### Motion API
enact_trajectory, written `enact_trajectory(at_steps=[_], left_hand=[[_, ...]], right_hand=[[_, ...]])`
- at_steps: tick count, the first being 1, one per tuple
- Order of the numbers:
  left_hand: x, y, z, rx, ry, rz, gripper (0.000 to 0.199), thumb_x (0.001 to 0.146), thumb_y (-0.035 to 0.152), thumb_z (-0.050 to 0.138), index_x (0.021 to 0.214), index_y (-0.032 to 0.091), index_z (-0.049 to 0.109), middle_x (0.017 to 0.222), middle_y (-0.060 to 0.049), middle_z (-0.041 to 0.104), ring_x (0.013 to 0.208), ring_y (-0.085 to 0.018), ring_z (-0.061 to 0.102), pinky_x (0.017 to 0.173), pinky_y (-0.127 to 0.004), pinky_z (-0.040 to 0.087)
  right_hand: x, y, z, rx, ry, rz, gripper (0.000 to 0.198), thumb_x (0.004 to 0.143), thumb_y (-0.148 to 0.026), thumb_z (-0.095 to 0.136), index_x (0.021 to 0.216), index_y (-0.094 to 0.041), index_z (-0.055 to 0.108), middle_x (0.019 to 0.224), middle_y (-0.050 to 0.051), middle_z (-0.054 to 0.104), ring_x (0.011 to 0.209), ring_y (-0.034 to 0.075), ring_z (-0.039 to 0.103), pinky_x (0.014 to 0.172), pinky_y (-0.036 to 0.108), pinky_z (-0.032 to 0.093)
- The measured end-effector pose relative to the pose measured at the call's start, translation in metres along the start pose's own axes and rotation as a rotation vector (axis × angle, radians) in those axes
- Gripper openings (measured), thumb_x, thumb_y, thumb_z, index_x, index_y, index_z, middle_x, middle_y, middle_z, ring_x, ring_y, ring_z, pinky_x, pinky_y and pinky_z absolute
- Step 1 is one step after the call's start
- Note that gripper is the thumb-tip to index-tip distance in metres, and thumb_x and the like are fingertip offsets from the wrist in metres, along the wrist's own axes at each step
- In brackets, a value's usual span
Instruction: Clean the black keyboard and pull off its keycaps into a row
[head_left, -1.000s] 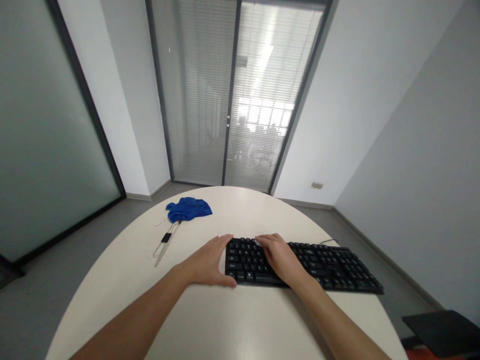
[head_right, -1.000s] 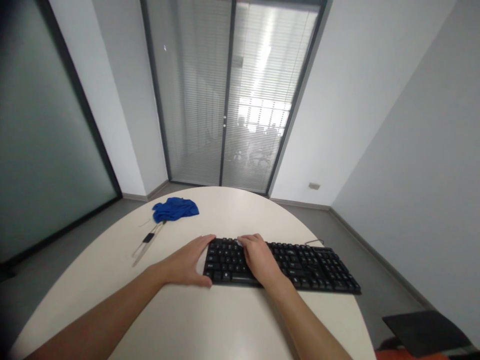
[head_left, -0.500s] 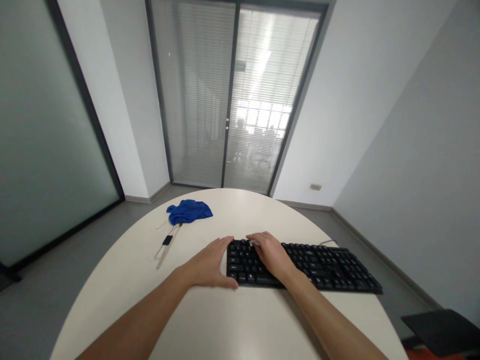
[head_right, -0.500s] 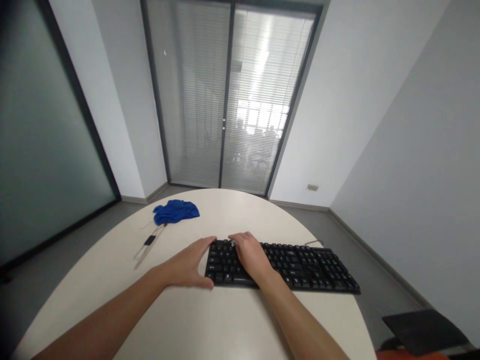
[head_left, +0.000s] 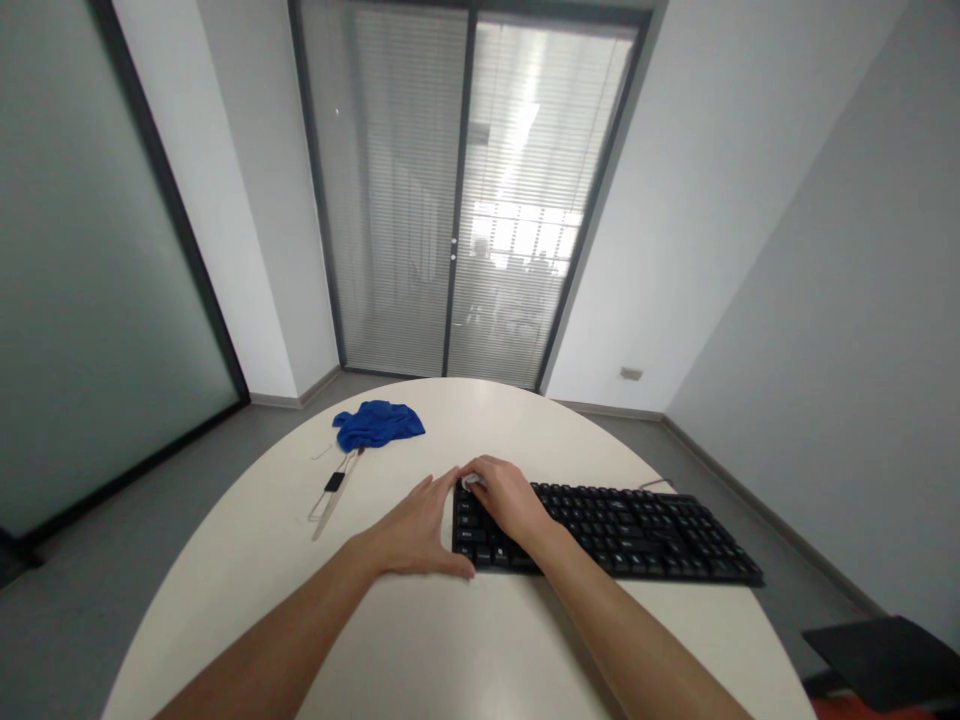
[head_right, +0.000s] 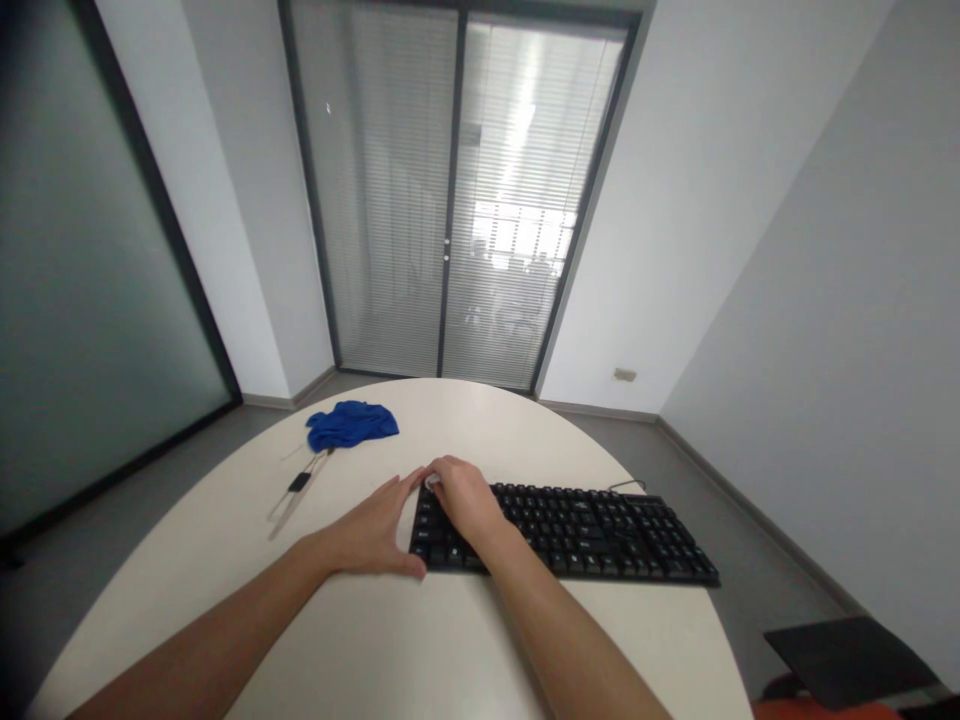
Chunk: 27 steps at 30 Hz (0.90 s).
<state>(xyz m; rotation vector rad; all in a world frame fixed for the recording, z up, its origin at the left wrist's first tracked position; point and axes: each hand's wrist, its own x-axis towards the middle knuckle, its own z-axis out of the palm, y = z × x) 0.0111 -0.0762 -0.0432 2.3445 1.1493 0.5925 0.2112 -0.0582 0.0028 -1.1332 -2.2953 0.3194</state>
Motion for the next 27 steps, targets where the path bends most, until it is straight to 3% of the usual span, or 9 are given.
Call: enact_trajectory(at_steps=[8, 15, 22, 27], left_hand=[[0.001, 0.004, -0.002, 0.037, -0.026, -0.001, 0.134, 0.055, 0.070, 0.081, 0.158, 0.019, 0.011, 0.163, -0.018, 0.021, 0.149, -0.039, 0.022, 0.123, -0.056, 0.015], [0.001, 0.010, -0.005, 0.024, -0.033, -0.009, 0.131, 0.056, 0.069, 0.081, 0.158, 0.019, 0.015, 0.162, -0.018, 0.024, 0.148, -0.039, 0.024, 0.122, -0.056, 0.016], [0.000, 0.010, -0.006, 0.042, -0.041, -0.066, 0.133, 0.054, 0.069, 0.081, 0.157, 0.015, 0.017, 0.162, -0.019, 0.023, 0.148, -0.041, 0.021, 0.122, -0.056, 0.018], [0.000, 0.007, -0.004, 0.060, -0.047, -0.057, 0.130, 0.055, 0.073, 0.078, 0.157, 0.018, 0.019, 0.161, -0.020, 0.025, 0.148, -0.041, 0.023, 0.121, -0.057, 0.019]], right_hand=[[-0.001, 0.008, -0.001, -0.036, -0.061, -0.125, 0.026, 0.089, -0.003, 0.054, 0.105, -0.018, 0.068, 0.106, 0.007, 0.071, 0.102, 0.020, 0.065, 0.092, 0.031, 0.049], [-0.001, 0.008, 0.001, 0.045, -0.019, -0.133, 0.026, 0.090, -0.003, 0.053, 0.100, -0.020, 0.070, 0.107, 0.006, 0.071, 0.103, 0.018, 0.065, 0.094, 0.029, 0.048], [0.002, 0.008, 0.002, -0.062, -0.020, 0.065, 0.026, 0.091, -0.016, 0.061, 0.117, -0.021, 0.063, 0.102, 0.007, 0.075, 0.097, 0.021, 0.068, 0.087, 0.030, 0.047], [0.007, 0.008, -0.002, 0.010, -0.010, 0.133, 0.024, 0.089, -0.014, 0.061, 0.112, -0.020, 0.064, 0.099, 0.006, 0.074, 0.091, 0.020, 0.068, 0.083, 0.028, 0.047]])
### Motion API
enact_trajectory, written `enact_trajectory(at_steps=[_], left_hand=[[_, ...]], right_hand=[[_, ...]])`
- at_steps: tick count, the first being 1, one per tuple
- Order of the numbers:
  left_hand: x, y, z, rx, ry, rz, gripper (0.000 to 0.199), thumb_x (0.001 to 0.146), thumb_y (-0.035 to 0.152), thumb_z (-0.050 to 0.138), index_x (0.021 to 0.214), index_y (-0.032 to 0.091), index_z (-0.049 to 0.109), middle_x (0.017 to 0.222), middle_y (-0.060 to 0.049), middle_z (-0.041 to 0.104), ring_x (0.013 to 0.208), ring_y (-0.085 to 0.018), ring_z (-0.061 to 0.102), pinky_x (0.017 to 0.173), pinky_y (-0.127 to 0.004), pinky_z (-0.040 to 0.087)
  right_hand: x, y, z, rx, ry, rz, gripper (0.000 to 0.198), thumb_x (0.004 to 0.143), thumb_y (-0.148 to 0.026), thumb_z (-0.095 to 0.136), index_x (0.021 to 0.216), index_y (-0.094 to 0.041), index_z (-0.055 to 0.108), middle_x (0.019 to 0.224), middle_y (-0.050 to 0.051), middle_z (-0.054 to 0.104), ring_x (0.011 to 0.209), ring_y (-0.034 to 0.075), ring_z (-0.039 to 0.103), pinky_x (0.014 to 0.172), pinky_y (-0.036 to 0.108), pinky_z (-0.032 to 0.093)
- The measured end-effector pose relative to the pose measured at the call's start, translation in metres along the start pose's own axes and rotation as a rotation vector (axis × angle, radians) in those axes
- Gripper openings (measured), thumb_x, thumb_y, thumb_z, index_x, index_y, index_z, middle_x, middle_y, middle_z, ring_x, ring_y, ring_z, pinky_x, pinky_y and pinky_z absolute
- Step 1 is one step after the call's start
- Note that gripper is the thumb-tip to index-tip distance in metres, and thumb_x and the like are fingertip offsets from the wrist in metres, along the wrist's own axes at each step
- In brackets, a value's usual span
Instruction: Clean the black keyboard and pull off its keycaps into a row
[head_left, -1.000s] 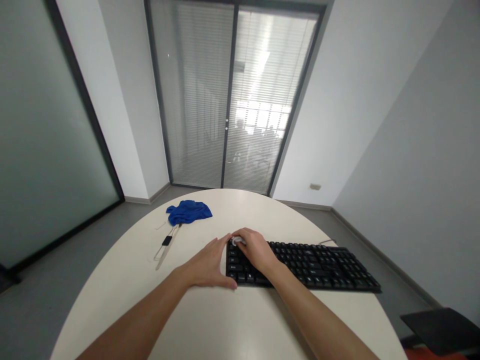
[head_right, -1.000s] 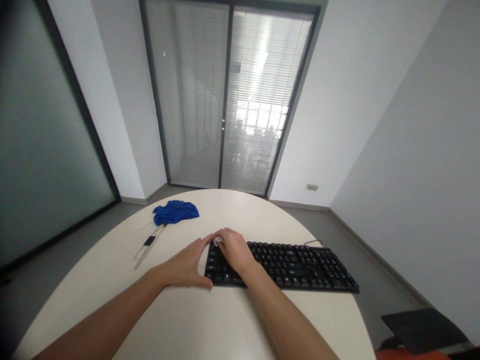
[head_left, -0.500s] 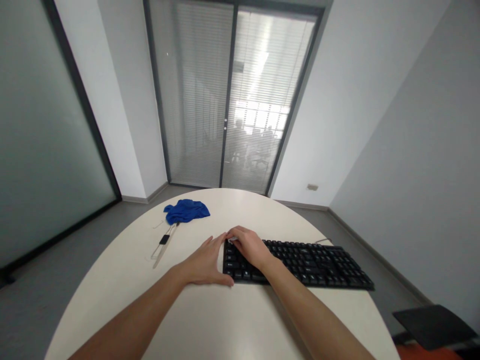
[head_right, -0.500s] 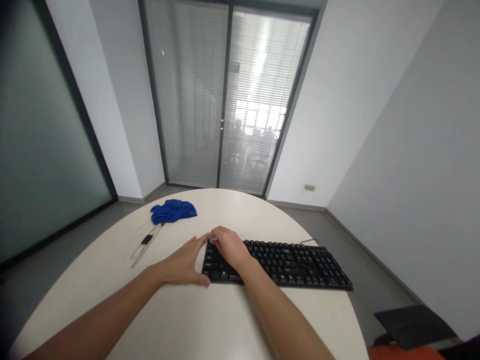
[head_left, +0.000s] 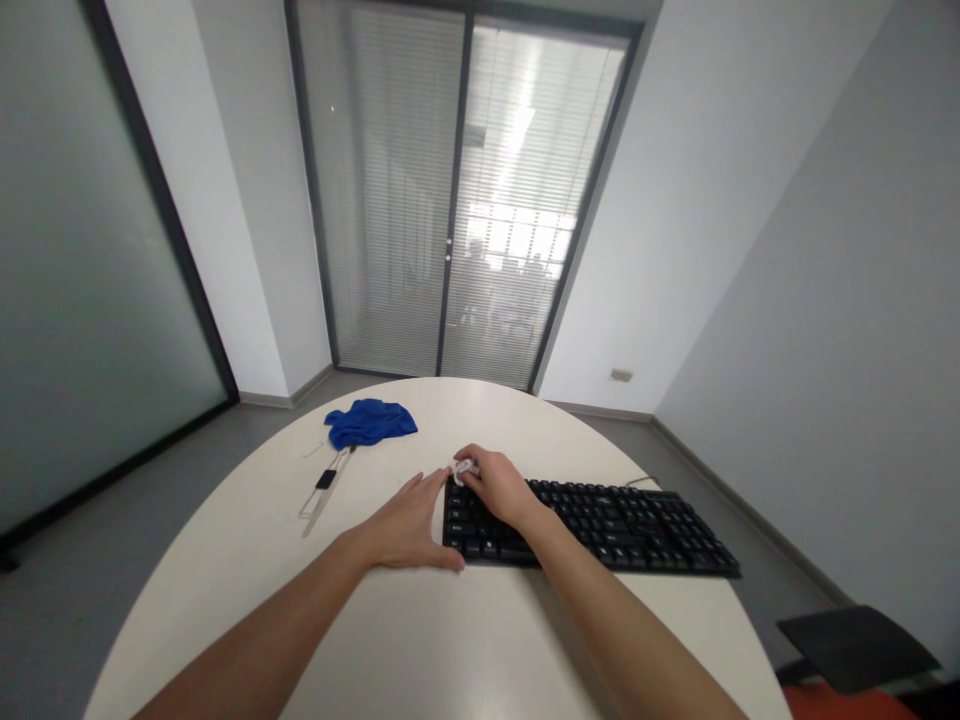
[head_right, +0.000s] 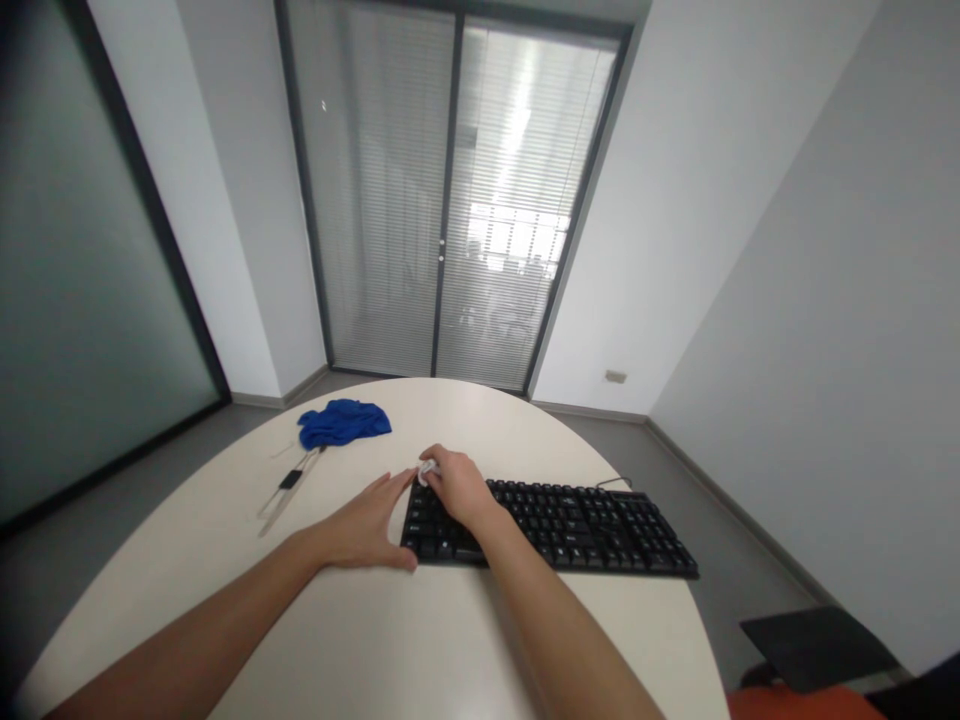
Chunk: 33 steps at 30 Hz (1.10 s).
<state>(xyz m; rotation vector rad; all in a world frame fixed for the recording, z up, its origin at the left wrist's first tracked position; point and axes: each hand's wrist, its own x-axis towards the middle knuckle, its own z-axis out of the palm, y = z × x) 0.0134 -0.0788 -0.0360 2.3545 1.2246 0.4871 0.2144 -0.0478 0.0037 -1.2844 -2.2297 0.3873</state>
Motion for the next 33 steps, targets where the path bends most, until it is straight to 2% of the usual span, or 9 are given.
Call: enact_trajectory(at_steps=[3, 5, 9, 12, 16, 21, 27, 33], left_hand=[[0.000, 0.000, 0.000, -0.003, 0.009, 0.018, 0.129, 0.056, 0.072, 0.078, 0.157, 0.017, 0.019, 0.161, -0.020, 0.026, 0.147, -0.040, 0.025, 0.121, -0.057, 0.018], [0.000, 0.000, 0.000, -0.008, 0.022, 0.048, 0.127, 0.057, 0.071, 0.078, 0.156, 0.017, 0.020, 0.160, -0.019, 0.029, 0.146, -0.039, 0.028, 0.122, -0.055, 0.018], [0.000, 0.003, -0.001, -0.004, 0.032, 0.062, 0.124, 0.058, 0.068, 0.080, 0.155, 0.016, 0.023, 0.158, -0.018, 0.033, 0.145, -0.038, 0.031, 0.123, -0.053, 0.017], [0.000, 0.004, -0.002, -0.004, 0.019, 0.052, 0.121, 0.059, 0.065, 0.080, 0.154, 0.016, 0.024, 0.159, -0.018, 0.032, 0.146, -0.038, 0.030, 0.122, -0.053, 0.017], [0.000, 0.003, -0.002, -0.008, 0.021, 0.081, 0.120, 0.060, 0.064, 0.081, 0.155, 0.021, 0.022, 0.160, -0.016, 0.031, 0.146, -0.037, 0.030, 0.122, -0.055, 0.016], [0.000, -0.003, 0.003, -0.002, 0.013, 0.048, 0.121, 0.058, 0.068, 0.080, 0.153, 0.016, 0.026, 0.158, -0.021, 0.031, 0.147, -0.038, 0.027, 0.122, -0.055, 0.018], [0.001, -0.003, 0.003, 0.014, 0.008, 0.019, 0.122, 0.057, 0.070, 0.079, 0.154, 0.017, 0.025, 0.160, -0.020, 0.028, 0.148, -0.039, 0.025, 0.121, -0.056, 0.019], [0.002, 0.002, 0.000, 0.045, -0.023, 0.024, 0.123, 0.058, 0.068, 0.079, 0.154, 0.015, 0.024, 0.160, -0.022, 0.027, 0.148, -0.040, 0.025, 0.121, -0.056, 0.019]], right_hand=[[0.004, -0.001, -0.002, 0.095, 0.058, 0.051, 0.025, 0.088, -0.017, 0.061, 0.113, -0.019, 0.064, 0.095, 0.005, 0.073, 0.085, 0.018, 0.067, 0.079, 0.027, 0.047], [0.005, -0.003, -0.001, 0.121, 0.048, 0.053, 0.022, 0.087, -0.019, 0.062, 0.109, -0.018, 0.066, 0.092, 0.004, 0.073, 0.082, 0.018, 0.066, 0.076, 0.027, 0.048], [0.005, -0.008, 0.002, -0.007, -0.031, -0.013, 0.015, 0.088, -0.019, 0.062, 0.099, -0.017, 0.073, 0.096, 0.008, 0.076, 0.091, 0.021, 0.068, 0.083, 0.028, 0.047], [0.005, -0.011, 0.002, -0.118, -0.071, -0.044, 0.018, 0.091, -0.021, 0.059, 0.100, -0.017, 0.075, 0.101, 0.010, 0.076, 0.096, 0.022, 0.068, 0.087, 0.029, 0.046], [0.004, -0.014, -0.003, -0.166, -0.155, -0.059, 0.020, 0.093, -0.024, 0.058, 0.103, -0.017, 0.075, 0.100, 0.011, 0.077, 0.093, 0.022, 0.069, 0.083, 0.028, 0.046], [-0.004, -0.017, -0.005, -0.200, -0.153, -0.163, 0.021, 0.092, -0.013, 0.056, 0.100, -0.019, 0.075, 0.101, 0.008, 0.077, 0.097, 0.021, 0.067, 0.089, 0.029, 0.044], [-0.023, -0.020, -0.003, -0.161, -0.117, -0.223, 0.034, 0.090, -0.007, 0.057, 0.118, -0.020, 0.070, 0.108, 0.008, 0.075, 0.101, 0.021, 0.064, 0.095, 0.031, 0.044], [-0.043, -0.027, -0.004, -0.102, -0.142, -0.305, 0.035, 0.086, -0.002, 0.056, 0.113, -0.019, 0.071, 0.107, 0.007, 0.074, 0.104, 0.021, 0.062, 0.096, 0.032, 0.044]])
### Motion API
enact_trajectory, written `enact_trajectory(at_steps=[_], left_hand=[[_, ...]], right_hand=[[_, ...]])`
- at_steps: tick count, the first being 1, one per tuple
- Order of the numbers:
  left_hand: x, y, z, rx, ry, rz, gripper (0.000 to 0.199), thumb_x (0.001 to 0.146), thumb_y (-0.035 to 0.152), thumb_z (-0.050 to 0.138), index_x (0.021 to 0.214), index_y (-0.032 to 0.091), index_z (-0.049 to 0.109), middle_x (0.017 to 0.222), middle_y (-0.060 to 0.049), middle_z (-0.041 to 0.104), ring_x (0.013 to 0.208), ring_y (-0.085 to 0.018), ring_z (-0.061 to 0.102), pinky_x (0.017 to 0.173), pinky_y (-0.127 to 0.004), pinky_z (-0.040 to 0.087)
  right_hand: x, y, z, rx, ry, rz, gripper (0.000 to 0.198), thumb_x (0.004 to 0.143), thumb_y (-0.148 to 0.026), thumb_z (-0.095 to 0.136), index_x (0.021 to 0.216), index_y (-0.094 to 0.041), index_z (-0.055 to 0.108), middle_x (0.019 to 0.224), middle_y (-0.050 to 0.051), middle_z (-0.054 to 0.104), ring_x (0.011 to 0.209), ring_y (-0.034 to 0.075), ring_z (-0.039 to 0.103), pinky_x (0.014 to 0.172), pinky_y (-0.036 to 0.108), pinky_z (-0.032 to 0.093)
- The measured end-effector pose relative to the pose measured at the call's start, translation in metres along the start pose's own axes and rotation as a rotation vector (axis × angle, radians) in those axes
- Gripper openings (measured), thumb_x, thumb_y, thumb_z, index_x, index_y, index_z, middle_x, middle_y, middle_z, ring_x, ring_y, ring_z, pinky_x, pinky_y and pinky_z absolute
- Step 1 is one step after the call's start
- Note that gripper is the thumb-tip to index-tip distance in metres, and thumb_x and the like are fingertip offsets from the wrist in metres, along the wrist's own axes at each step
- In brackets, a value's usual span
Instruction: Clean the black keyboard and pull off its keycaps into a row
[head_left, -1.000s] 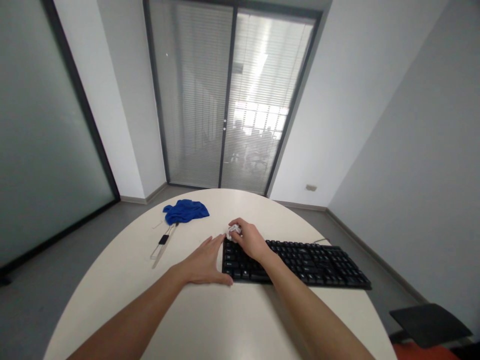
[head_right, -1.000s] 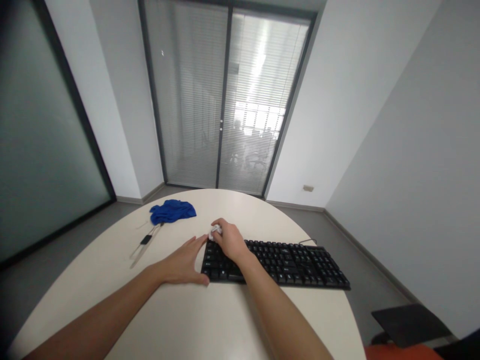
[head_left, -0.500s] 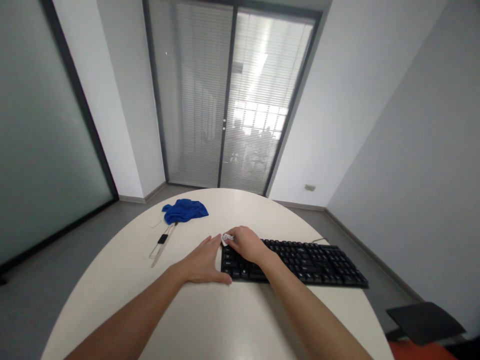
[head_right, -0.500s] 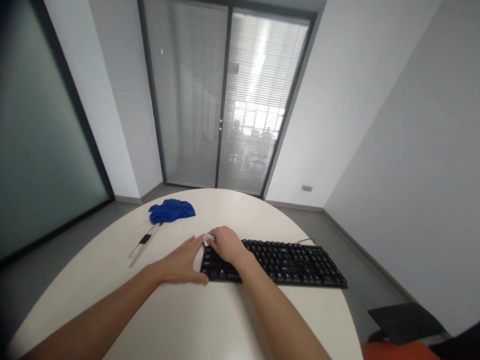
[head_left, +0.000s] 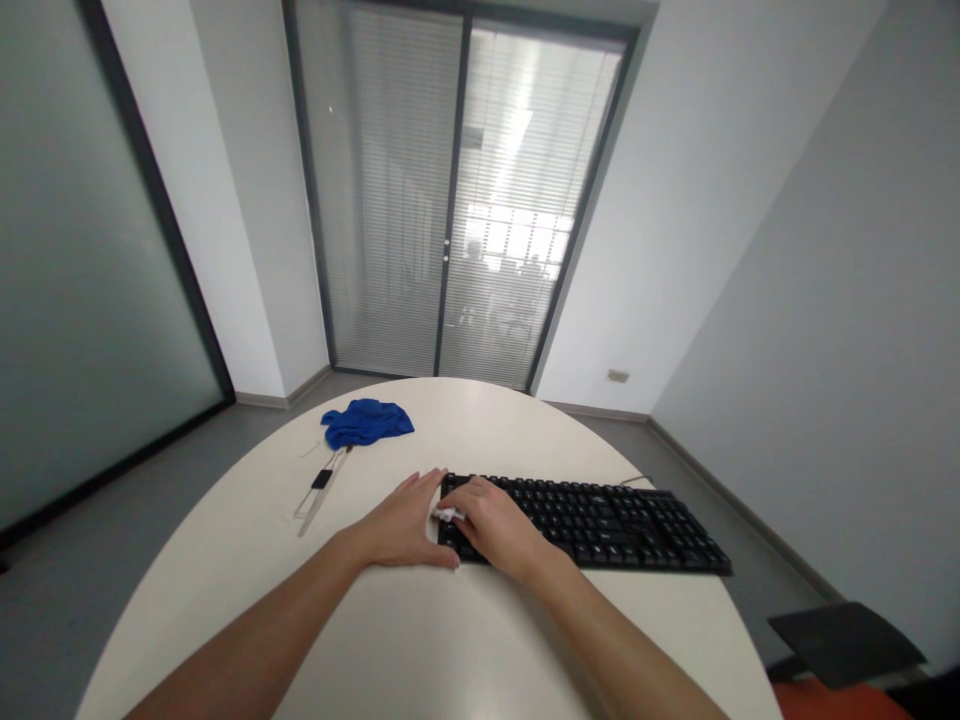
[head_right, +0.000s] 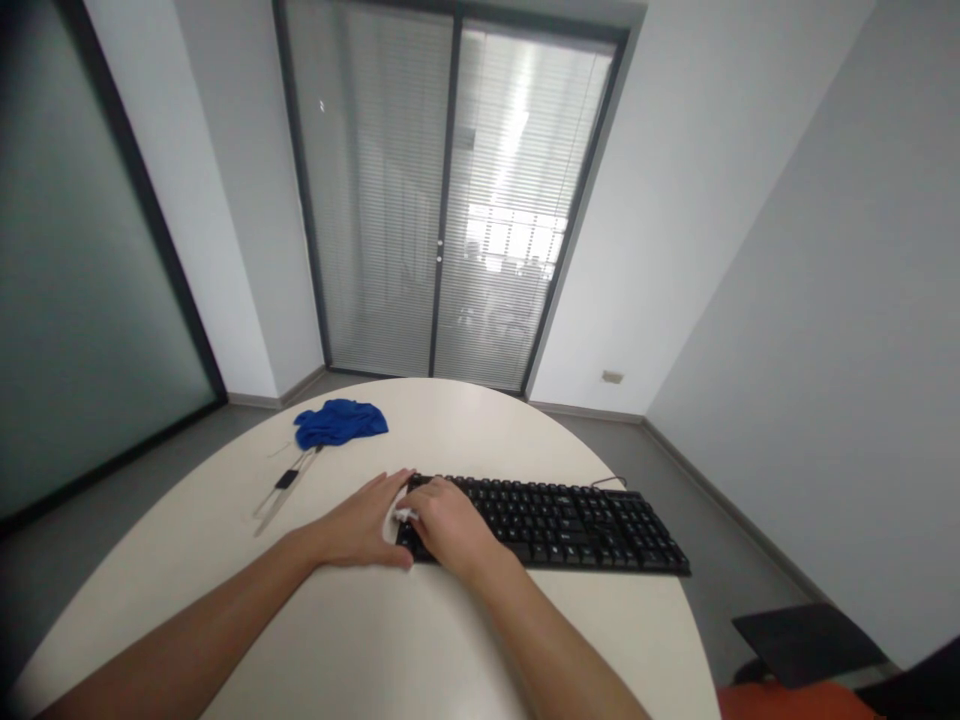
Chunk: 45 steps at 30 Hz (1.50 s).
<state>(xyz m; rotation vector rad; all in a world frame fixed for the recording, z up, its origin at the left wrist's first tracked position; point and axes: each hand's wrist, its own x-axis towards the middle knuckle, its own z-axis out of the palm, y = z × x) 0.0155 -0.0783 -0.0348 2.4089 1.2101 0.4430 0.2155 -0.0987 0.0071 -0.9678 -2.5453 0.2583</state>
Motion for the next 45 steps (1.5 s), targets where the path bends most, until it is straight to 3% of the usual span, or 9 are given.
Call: enact_trajectory(at_steps=[14, 23, 27, 36, 41, 45], left_hand=[[-0.001, -0.002, 0.001, -0.009, 0.019, 0.044, 0.129, 0.058, 0.064, 0.082, 0.158, 0.022, 0.014, 0.163, -0.017, 0.022, 0.149, -0.036, 0.023, 0.122, -0.054, 0.016], [-0.003, -0.006, 0.001, 0.052, 0.000, 0.095, 0.126, 0.064, 0.063, 0.080, 0.159, 0.023, 0.009, 0.164, -0.015, 0.018, 0.150, -0.034, 0.022, 0.123, -0.054, 0.013], [-0.005, -0.008, 0.004, 0.084, 0.024, 0.120, 0.122, 0.068, 0.062, 0.078, 0.159, 0.023, 0.006, 0.164, -0.015, 0.019, 0.149, -0.034, 0.023, 0.123, -0.054, 0.015], [-0.007, -0.009, 0.006, 0.069, 0.110, 0.217, 0.110, 0.076, 0.056, 0.075, 0.159, 0.022, 0.012, 0.163, -0.016, 0.022, 0.147, -0.037, 0.028, 0.120, -0.053, 0.028], [-0.009, -0.009, 0.007, 0.069, 0.111, 0.233, 0.104, 0.081, 0.051, 0.072, 0.159, 0.024, 0.008, 0.164, -0.015, 0.019, 0.147, -0.036, 0.027, 0.119, -0.053, 0.030], [-0.010, -0.008, 0.007, 0.072, 0.112, 0.231, 0.105, 0.081, 0.052, 0.072, 0.159, 0.024, 0.006, 0.164, -0.015, 0.019, 0.148, -0.035, 0.027, 0.120, -0.052, 0.030]], right_hand=[[-0.030, -0.017, 0.009, 0.084, 0.034, 0.035, 0.032, 0.085, -0.005, 0.061, 0.111, -0.020, 0.071, 0.107, 0.006, 0.075, 0.099, 0.021, 0.063, 0.090, 0.033, 0.046], [-0.042, -0.021, -0.003, 0.104, 0.034, 0.026, 0.028, 0.084, -0.009, 0.062, 0.108, -0.021, 0.070, 0.101, 0.005, 0.073, 0.094, 0.021, 0.061, 0.087, 0.032, 0.046], [-0.045, -0.018, -0.004, 0.056, 0.056, -0.021, 0.028, 0.088, -0.009, 0.057, 0.110, -0.022, 0.069, 0.108, 0.005, 0.072, 0.101, 0.021, 0.059, 0.091, 0.032, 0.045], [-0.047, -0.016, -0.012, -0.051, -0.095, -0.029, 0.023, 0.082, -0.014, 0.063, 0.102, -0.022, 0.069, 0.101, 0.003, 0.072, 0.093, 0.020, 0.060, 0.083, 0.030, 0.045], [-0.047, -0.014, -0.017, -0.037, -0.072, -0.049, 0.024, 0.081, -0.017, 0.063, 0.104, -0.021, 0.069, 0.097, 0.003, 0.072, 0.087, 0.019, 0.059, 0.082, 0.030, 0.046], [-0.047, -0.009, -0.016, -0.009, -0.021, -0.087, 0.027, 0.081, -0.012, 0.060, 0.105, -0.021, 0.069, 0.101, 0.003, 0.071, 0.094, 0.019, 0.059, 0.085, 0.028, 0.045]])
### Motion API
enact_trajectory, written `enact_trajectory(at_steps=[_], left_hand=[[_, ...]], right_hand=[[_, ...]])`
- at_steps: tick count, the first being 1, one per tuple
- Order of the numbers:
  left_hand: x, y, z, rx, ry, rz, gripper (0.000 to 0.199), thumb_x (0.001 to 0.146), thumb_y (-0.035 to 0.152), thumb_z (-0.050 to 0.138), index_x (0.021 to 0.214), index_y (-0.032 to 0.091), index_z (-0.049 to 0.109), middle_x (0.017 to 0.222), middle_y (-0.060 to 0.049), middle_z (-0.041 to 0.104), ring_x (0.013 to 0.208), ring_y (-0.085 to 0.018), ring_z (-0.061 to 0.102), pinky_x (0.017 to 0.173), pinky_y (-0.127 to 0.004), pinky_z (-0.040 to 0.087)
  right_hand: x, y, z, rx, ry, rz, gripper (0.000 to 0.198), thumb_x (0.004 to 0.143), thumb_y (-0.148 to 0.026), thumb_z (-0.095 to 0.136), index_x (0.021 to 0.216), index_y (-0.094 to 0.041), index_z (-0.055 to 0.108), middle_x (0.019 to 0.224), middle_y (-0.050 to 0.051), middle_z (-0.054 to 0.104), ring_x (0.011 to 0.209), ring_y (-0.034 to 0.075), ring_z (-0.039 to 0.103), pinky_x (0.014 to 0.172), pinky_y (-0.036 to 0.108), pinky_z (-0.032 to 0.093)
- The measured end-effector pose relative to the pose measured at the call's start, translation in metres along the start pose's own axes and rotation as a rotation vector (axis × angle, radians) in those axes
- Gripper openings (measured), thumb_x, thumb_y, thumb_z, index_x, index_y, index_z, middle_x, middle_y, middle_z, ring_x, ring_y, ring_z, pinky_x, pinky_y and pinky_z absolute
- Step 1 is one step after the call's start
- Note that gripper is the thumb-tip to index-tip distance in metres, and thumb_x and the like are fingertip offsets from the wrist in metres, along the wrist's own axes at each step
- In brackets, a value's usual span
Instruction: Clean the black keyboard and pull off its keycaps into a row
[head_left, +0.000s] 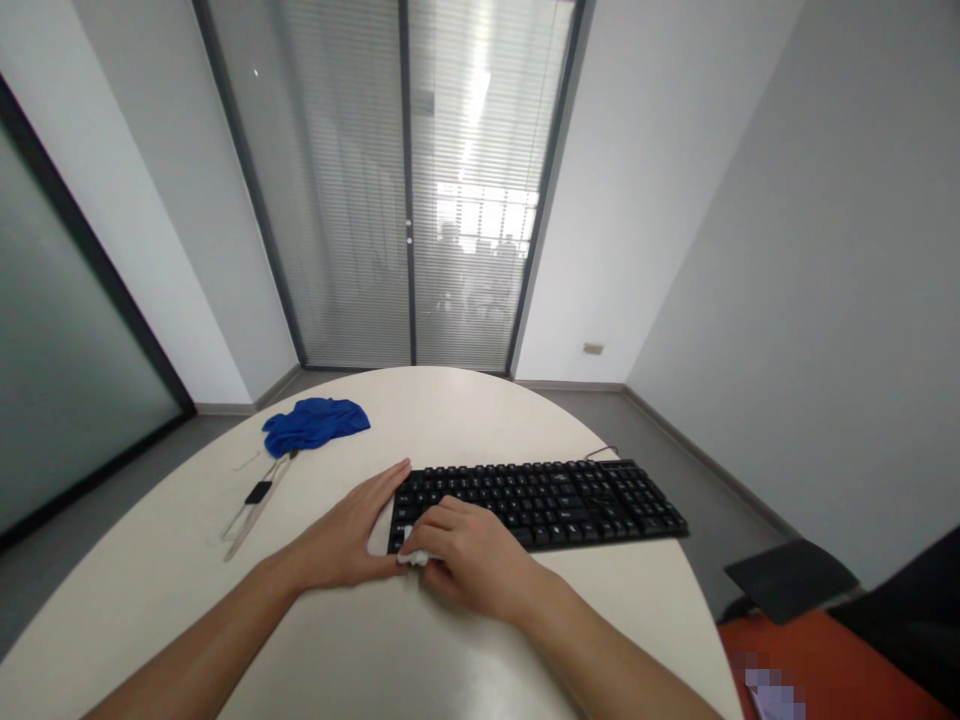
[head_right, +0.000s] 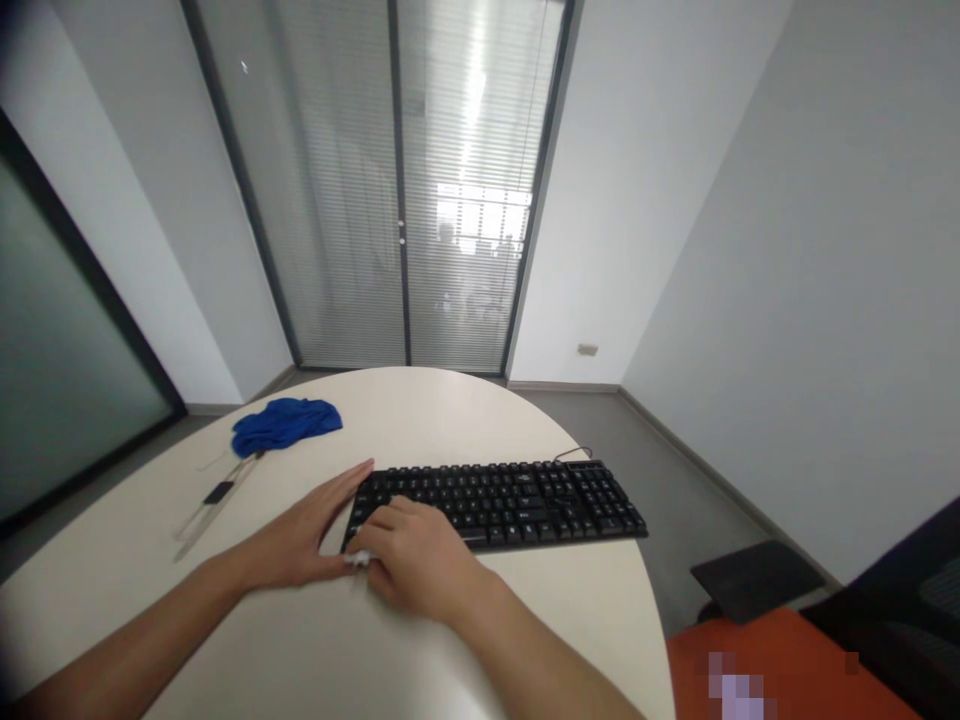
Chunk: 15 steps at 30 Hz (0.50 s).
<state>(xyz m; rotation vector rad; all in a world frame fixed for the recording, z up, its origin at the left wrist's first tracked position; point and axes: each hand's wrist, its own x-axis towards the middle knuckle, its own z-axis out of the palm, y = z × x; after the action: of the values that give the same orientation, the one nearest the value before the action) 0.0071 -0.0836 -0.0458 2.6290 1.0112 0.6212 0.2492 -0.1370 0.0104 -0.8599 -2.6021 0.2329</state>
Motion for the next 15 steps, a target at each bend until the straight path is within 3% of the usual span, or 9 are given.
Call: enact_trajectory(at_steps=[7, 15], left_hand=[[0.0001, -0.0014, 0.0005, 0.005, -0.009, 0.027, 0.105, 0.082, 0.048, 0.072, 0.159, 0.024, 0.005, 0.164, -0.015, 0.017, 0.148, -0.035, 0.026, 0.120, -0.052, 0.029], [0.0003, -0.0023, 0.0013, 0.017, -0.014, 0.031, 0.106, 0.082, 0.058, 0.070, 0.159, 0.024, 0.006, 0.164, -0.016, 0.018, 0.148, -0.037, 0.025, 0.120, -0.055, 0.029]], right_hand=[[-0.0023, 0.0069, 0.0011, 0.016, -0.064, -0.027, 0.024, 0.080, -0.018, 0.066, 0.103, -0.022, 0.071, 0.097, 0.002, 0.071, 0.090, 0.018, 0.061, 0.081, 0.027, 0.046], [-0.0054, 0.0106, -0.0044, 0.018, -0.079, 0.004, 0.020, 0.078, -0.021, 0.067, 0.098, -0.022, 0.069, 0.093, 0.001, 0.070, 0.086, 0.018, 0.062, 0.076, 0.026, 0.045]])
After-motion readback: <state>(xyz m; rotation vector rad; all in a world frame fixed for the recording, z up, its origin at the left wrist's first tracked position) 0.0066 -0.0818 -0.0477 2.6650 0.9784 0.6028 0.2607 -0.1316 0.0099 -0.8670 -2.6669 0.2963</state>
